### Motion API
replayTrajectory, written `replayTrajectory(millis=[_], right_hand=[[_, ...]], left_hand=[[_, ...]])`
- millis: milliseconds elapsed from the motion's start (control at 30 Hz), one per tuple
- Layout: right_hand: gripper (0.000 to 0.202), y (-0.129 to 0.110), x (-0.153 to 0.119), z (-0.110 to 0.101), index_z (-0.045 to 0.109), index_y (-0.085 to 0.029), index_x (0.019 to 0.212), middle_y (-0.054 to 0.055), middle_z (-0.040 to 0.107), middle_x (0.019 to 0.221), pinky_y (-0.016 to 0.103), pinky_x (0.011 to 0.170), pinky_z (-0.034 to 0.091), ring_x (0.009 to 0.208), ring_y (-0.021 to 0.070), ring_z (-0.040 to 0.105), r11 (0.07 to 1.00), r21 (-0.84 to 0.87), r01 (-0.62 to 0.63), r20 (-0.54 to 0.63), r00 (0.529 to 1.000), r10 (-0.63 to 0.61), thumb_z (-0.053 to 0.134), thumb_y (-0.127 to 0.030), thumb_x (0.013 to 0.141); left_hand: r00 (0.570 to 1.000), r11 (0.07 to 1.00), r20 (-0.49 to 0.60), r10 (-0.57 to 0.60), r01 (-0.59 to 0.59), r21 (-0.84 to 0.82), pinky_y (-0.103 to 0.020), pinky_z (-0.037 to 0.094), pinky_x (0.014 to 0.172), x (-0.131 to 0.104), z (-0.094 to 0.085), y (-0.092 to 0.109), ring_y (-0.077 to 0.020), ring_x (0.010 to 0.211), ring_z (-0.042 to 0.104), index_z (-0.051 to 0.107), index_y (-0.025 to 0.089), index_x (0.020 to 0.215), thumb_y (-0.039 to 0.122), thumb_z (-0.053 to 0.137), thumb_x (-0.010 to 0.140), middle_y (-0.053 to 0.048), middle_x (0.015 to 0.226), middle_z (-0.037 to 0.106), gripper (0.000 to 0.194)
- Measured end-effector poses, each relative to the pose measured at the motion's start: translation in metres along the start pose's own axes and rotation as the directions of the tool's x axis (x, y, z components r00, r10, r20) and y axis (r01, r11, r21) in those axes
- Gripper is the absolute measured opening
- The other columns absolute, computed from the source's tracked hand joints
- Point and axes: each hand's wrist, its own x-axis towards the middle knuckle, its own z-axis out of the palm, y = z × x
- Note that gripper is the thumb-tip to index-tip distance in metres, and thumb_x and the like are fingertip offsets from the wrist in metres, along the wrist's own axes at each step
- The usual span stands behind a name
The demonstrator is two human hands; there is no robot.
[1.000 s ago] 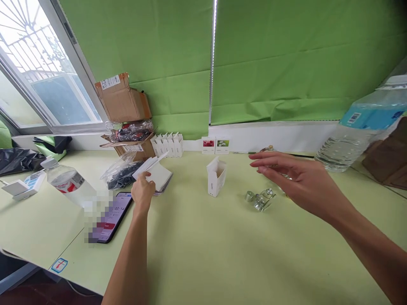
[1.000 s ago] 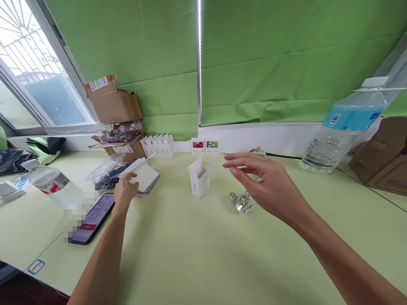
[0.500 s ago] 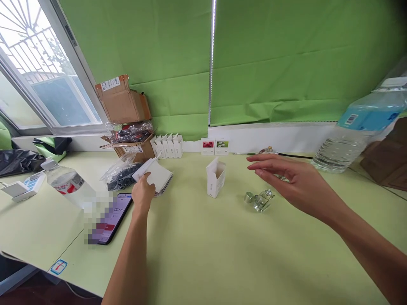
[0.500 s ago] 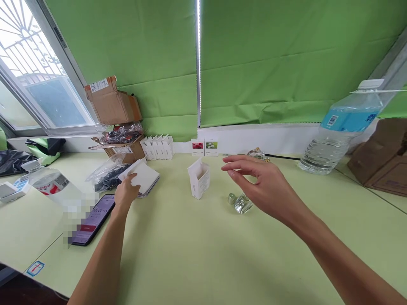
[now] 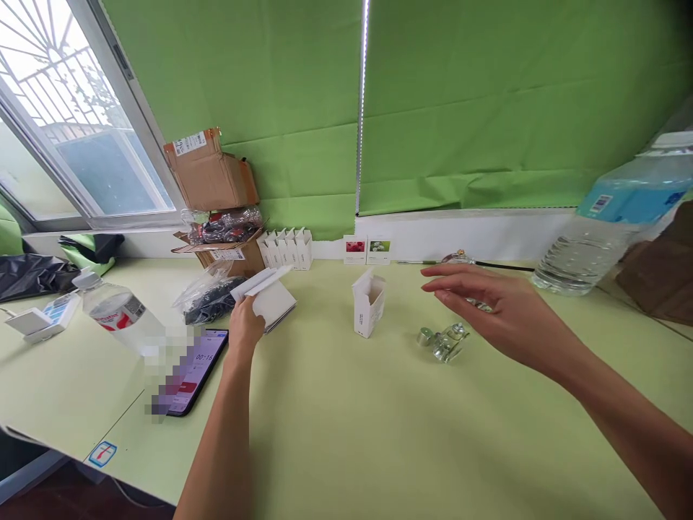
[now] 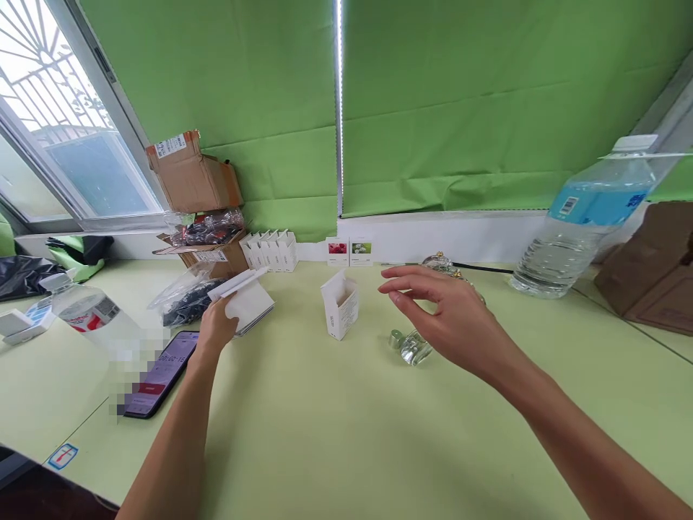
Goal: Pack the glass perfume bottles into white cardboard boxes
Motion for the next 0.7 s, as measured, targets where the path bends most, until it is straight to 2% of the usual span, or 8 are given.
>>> replayTrajectory(millis=[100, 267, 367, 467, 600, 700], right_hand=[[0.027, 0.001, 0.0, 0.0, 0.07, -0.03, 0.097, 0.001, 0.063, 0.12, 0.028, 0.062, 0.054, 0.107, 0.0252, 0.06, 1.0, -0.009, 0.013, 0.009, 1.0, -0.013, 0.049, -0.043, 0.089], [0.025, 0.001, 0.0, -0.001, 0.07, -0.03, 0.098, 0.0, 0.064, 0.12, 0.028, 0.063, 0.054, 0.107, 0.0244, 0.06, 1.0, -0.021, 0.02, 0.021, 1.0, -0.019, 0.049, -0.041, 0.089], [0.026, 0.001, 0.0, 0.0, 0.07, -0.03, 0.098, 0.0, 0.064, 0.119, 0.03, 0.066, 0.055, 0.107, 0.0248, 0.061, 0.999, -0.02, 0.034, 0.029, 0.999, -0.033, 0.049, -0.041, 0.089], [0.027, 0.002, 0.0, 0.0, 0.07, -0.03, 0.099, 0.001, 0.064, 0.119, 0.031, 0.066, 0.056, 0.106, 0.0252, 0.061, 0.999, -0.021, 0.04, 0.03, 0.999, -0.039, 0.048, -0.042, 0.089], [0.026, 0.003, 0.001, 0.001, 0.07, -0.03, 0.1, 0.001, 0.064, 0.12, 0.032, 0.067, 0.056, 0.105, 0.0252, 0.061, 0.999, -0.025, 0.043, 0.04, 0.998, -0.042, 0.049, -0.042, 0.089], [0.026, 0.004, 0.001, 0.002, 0.07, -0.032, 0.099, 0.0, 0.065, 0.119, 0.033, 0.07, 0.055, 0.106, 0.025, 0.061, 0.998, -0.027, 0.053, 0.041, 0.998, -0.052, 0.049, -0.042, 0.089]], left_hand=[[0.999, 0.997, 0.015, 0.032, -0.03, -0.064, -0.029, 0.04, 0.1, 0.004, 0.003, -0.007, -0.0227, 0.121, 0.05, 0.05, 0.02, 0.131, 0.006, 0.053, 0.068, -0.008, 0.129, 0.055, 0.064], [0.996, 0.996, 0.063, 0.062, -0.058, -0.062, -0.026, 0.039, 0.101, 0.007, 0.005, -0.014, -0.0201, 0.127, 0.044, 0.047, 0.024, 0.134, 0.005, 0.054, 0.065, -0.006, 0.139, 0.045, 0.072], [0.996, 0.999, 0.092, -0.021, 0.024, -0.031, -0.028, 0.041, 0.096, 0.006, 0.002, -0.012, -0.0217, 0.118, 0.051, 0.051, 0.022, 0.131, 0.018, 0.062, 0.068, -0.009, 0.133, 0.05, 0.064], [0.989, 0.991, 0.07, -0.13, 0.129, 0.019, -0.032, 0.043, 0.091, 0.003, -0.004, -0.008, -0.0247, 0.107, 0.056, 0.061, 0.022, 0.119, 0.035, 0.06, 0.074, -0.01, 0.117, 0.06, 0.047], [0.971, 0.97, 0.034, -0.235, 0.232, 0.069, -0.037, 0.04, 0.09, -0.001, -0.011, -0.004, -0.0301, 0.109, 0.052, 0.067, 0.026, 0.107, 0.035, 0.052, 0.079, -0.009, 0.109, 0.064, 0.032], [0.952, 0.951, 0.063, -0.301, 0.294, 0.097, -0.039, 0.04, 0.088, -0.003, -0.011, -0.004, -0.0341, 0.112, 0.048, 0.068, 0.027, 0.105, 0.033, 0.059, 0.072, -0.011, 0.11, 0.062, 0.034]])
